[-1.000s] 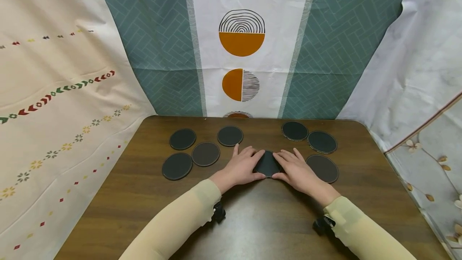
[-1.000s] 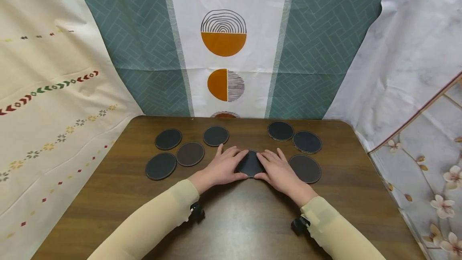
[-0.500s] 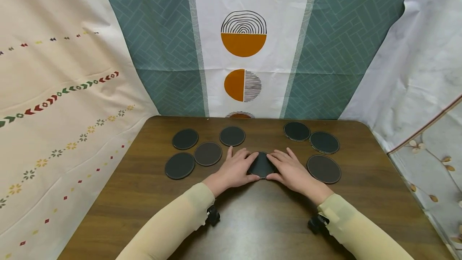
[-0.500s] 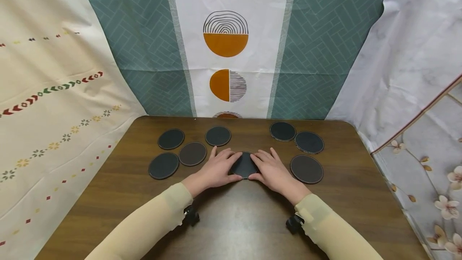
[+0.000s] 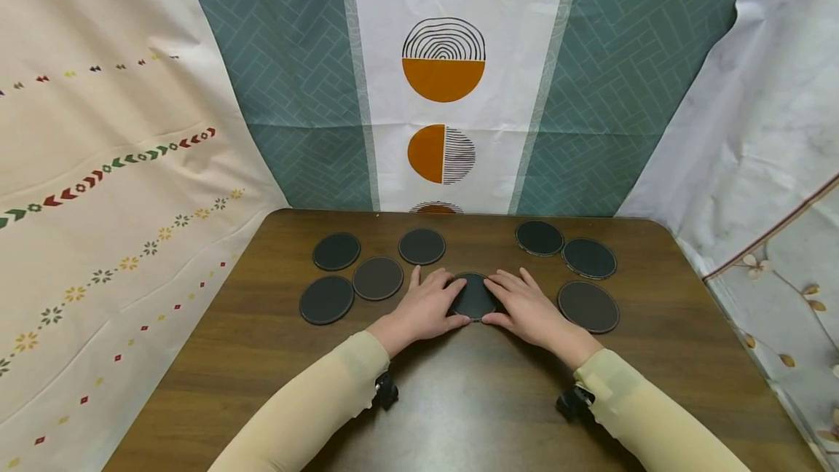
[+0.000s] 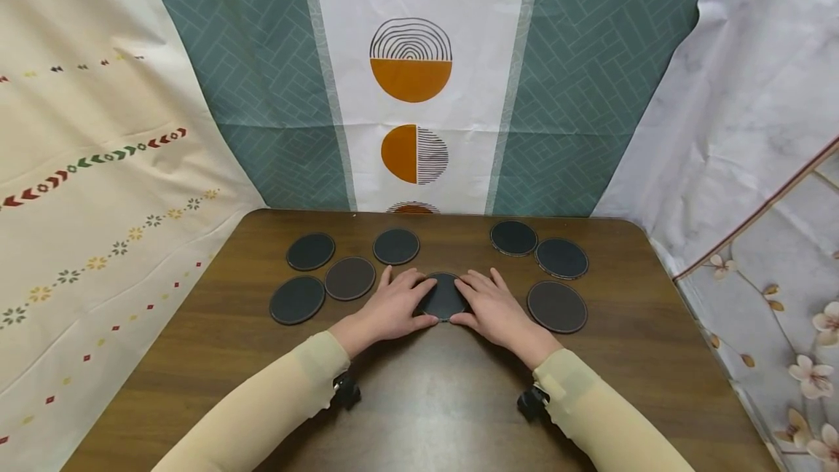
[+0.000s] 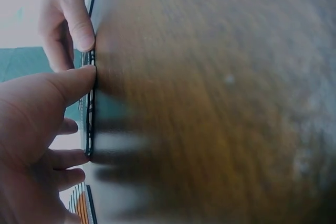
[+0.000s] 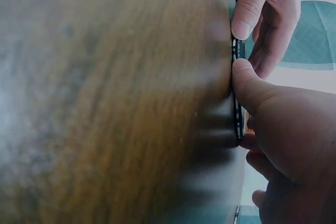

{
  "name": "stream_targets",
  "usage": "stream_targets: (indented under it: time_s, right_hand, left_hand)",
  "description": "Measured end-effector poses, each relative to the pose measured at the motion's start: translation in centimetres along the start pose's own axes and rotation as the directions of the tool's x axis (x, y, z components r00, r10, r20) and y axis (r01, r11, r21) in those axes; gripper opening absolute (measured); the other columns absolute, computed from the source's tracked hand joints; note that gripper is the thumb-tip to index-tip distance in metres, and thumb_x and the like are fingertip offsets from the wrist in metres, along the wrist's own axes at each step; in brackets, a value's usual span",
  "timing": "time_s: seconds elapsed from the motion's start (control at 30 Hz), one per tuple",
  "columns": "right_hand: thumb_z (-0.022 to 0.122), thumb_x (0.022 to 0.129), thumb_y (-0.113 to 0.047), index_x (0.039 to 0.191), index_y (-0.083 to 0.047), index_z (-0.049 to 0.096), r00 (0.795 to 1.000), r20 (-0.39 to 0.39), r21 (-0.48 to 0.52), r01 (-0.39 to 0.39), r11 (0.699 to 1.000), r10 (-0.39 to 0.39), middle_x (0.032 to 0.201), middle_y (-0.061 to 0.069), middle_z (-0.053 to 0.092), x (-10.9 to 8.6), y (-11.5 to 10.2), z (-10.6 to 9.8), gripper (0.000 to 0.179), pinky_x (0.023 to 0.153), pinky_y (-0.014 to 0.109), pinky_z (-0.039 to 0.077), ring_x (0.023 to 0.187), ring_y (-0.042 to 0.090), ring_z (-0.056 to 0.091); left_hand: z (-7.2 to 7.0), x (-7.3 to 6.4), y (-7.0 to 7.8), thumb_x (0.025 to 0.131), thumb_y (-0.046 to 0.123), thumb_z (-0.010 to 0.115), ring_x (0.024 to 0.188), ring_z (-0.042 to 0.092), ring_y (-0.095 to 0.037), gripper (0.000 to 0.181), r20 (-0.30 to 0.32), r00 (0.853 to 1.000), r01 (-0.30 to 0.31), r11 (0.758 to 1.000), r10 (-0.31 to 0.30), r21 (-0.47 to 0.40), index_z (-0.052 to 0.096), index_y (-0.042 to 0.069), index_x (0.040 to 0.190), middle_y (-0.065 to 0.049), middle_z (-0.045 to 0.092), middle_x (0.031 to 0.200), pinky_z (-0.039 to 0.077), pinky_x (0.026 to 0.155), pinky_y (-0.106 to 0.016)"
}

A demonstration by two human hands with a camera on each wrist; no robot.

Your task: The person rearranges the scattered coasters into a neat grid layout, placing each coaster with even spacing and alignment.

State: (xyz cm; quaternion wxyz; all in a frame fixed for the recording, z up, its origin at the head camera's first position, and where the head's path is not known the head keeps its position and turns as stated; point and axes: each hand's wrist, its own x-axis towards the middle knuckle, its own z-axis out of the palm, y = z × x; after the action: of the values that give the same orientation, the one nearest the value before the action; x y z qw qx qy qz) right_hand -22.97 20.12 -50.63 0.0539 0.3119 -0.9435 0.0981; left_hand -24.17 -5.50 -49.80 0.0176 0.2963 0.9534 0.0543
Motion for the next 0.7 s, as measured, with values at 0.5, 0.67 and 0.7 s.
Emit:
stream_targets:
  time_s: [0.5,0.67,0.7]
  right_hand:
    - [0.081,0.100,-0.047,0.160,0.002,0.055,0.999,-0.030,0.003,-0.045,0.999,0.045,0.162,0.024,0.054,-0.5,2.1,-2.0,0.082,0.126,0.074,0.023,0.154,0.045,0.045]
    - [0.078,0.103,-0.045,0.161,0.003,0.053,0.997,-0.027,-0.017,-0.073,0.997,0.072,0.164,0.026,0.051,-0.3,3.9,-3.0,0.080,0.127,0.074,0.020,0.154,0.047,0.044]
    - [0.078,0.103,-0.045,0.161,0.003,0.052,0.996,-0.024,-0.022,-0.081,0.996,0.080,0.164,0.026,0.050,-0.2,4.3,-3.3,0.080,0.127,0.074,0.020,0.154,0.047,0.044]
  left_hand:
    - [-0.6,-1.3,0.9,0.106,0.065,0.065,0.165,0.031,-0.032,0.080,-0.014,0.999,-0.045,0.998,0.045,0.041,0.050,0.018,0.168,-0.011,0.041,0.174,0.020,0.128,-0.073]
    - [-0.8,-1.6,1.7,0.108,0.064,0.062,0.165,0.030,-0.029,0.077,-0.004,0.997,-0.073,0.995,0.074,0.067,0.050,0.017,0.168,-0.007,0.040,0.176,0.018,0.128,-0.073]
    - [-0.8,-1.7,1.8,0.108,0.064,0.061,0.165,0.030,-0.029,0.077,-0.003,0.997,-0.081,0.994,0.081,0.073,0.050,0.017,0.168,-0.006,0.040,0.176,0.018,0.128,-0.073]
